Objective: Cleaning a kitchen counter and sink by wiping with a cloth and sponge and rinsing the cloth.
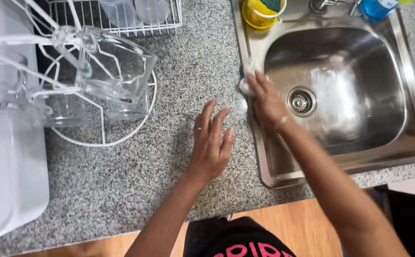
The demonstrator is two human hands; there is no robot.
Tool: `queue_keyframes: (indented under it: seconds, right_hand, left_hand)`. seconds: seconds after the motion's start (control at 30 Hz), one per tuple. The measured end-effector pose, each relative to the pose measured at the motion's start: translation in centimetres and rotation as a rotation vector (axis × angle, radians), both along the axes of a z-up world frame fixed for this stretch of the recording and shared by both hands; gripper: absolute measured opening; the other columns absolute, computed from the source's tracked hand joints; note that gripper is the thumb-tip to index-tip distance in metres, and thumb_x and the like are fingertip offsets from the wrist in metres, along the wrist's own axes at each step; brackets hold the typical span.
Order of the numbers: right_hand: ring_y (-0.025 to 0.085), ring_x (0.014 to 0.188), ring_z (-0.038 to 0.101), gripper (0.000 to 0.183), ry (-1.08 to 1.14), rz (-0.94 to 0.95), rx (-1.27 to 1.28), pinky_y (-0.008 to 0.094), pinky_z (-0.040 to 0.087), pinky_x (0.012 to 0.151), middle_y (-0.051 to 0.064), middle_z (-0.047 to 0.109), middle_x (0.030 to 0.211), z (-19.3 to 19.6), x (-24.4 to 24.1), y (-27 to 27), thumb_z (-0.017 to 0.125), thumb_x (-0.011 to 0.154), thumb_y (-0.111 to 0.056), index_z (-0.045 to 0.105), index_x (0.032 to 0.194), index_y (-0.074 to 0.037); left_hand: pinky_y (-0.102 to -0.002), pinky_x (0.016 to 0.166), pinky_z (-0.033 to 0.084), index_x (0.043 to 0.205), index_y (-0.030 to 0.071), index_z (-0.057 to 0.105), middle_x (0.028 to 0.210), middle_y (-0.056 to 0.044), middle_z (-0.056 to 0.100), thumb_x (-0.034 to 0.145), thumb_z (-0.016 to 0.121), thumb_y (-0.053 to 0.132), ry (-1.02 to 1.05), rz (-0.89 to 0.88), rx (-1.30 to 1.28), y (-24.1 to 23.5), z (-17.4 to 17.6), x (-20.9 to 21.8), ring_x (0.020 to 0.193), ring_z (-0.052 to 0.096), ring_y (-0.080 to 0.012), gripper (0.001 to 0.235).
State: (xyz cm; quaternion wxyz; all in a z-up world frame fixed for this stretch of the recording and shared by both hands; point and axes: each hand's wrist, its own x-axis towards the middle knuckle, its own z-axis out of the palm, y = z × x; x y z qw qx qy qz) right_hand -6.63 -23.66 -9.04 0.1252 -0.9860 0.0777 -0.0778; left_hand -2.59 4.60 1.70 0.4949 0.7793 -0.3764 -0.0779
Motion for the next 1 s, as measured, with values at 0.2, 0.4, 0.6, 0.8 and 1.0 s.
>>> queue_keyframes:
  seconds: [0.2,0.4,0.6,0.8,1.0]
  right_hand:
    - [0.033,0.152,0.035,0.067,-0.071,0.259,0.108,0.050,0.020,0.125,0.011,0.043,0.161,1.9,-14.9,11.5,0.057,0.087,-0.020,0.047,0.153,-0.012]
    - [0.030,0.132,0.066,0.033,-0.619,-0.322,1.489,0.035,0.059,0.108,0.016,0.066,0.126,8.2,-16.7,10.8,0.042,0.094,0.001,0.055,0.123,-0.008]
    - [0.021,0.121,0.070,0.029,-0.676,-0.357,1.124,0.030,0.053,0.104,0.010,0.069,0.125,8.9,-19.5,12.5,0.047,0.101,-0.006,0.056,0.127,-0.013]
    - [0.025,0.131,0.062,0.021,-0.441,-0.181,0.898,0.032,0.050,0.114,0.016,0.065,0.132,6.1,-23.2,13.8,0.050,0.108,0.002,0.060,0.126,-0.001]
    - [0.029,0.122,0.065,0.022,-0.456,-0.124,0.661,0.034,0.053,0.104,0.021,0.064,0.131,6.1,-21.7,18.4,0.051,0.110,0.010,0.062,0.128,0.006]
  left_hand:
    - [-0.066,0.116,0.026,0.142,0.008,0.052,0.157,-0.026,0.035,0.105,0.050,0.030,-0.117,0.093,0.079,0.0,-0.5,-8.5,0.148,0.036,-0.0459,0.043]
    - [-0.073,0.112,0.032,0.133,0.004,0.062,0.151,-0.027,0.049,0.096,0.054,0.043,-0.328,0.327,0.270,-6.3,-5.3,-14.7,0.145,0.042,-0.0517,0.055]
    - [-0.065,0.125,0.005,0.158,0.018,0.037,0.171,-0.005,0.019,0.100,0.030,0.051,-0.424,0.125,0.769,-3.3,-7.3,-14.4,0.159,0.001,-0.0380,0.068]
    - [-0.067,0.122,0.023,0.164,0.010,0.008,0.168,-0.022,0.022,0.104,0.042,0.029,-0.377,0.652,0.675,21.3,-7.3,-6.2,0.155,0.016,-0.0462,0.071]
    - [-0.067,0.128,0.018,0.157,-0.008,0.021,0.162,-0.034,0.027,0.105,0.044,0.027,-0.632,0.640,0.349,24.6,-13.1,-2.5,0.153,0.023,-0.0549,0.067]
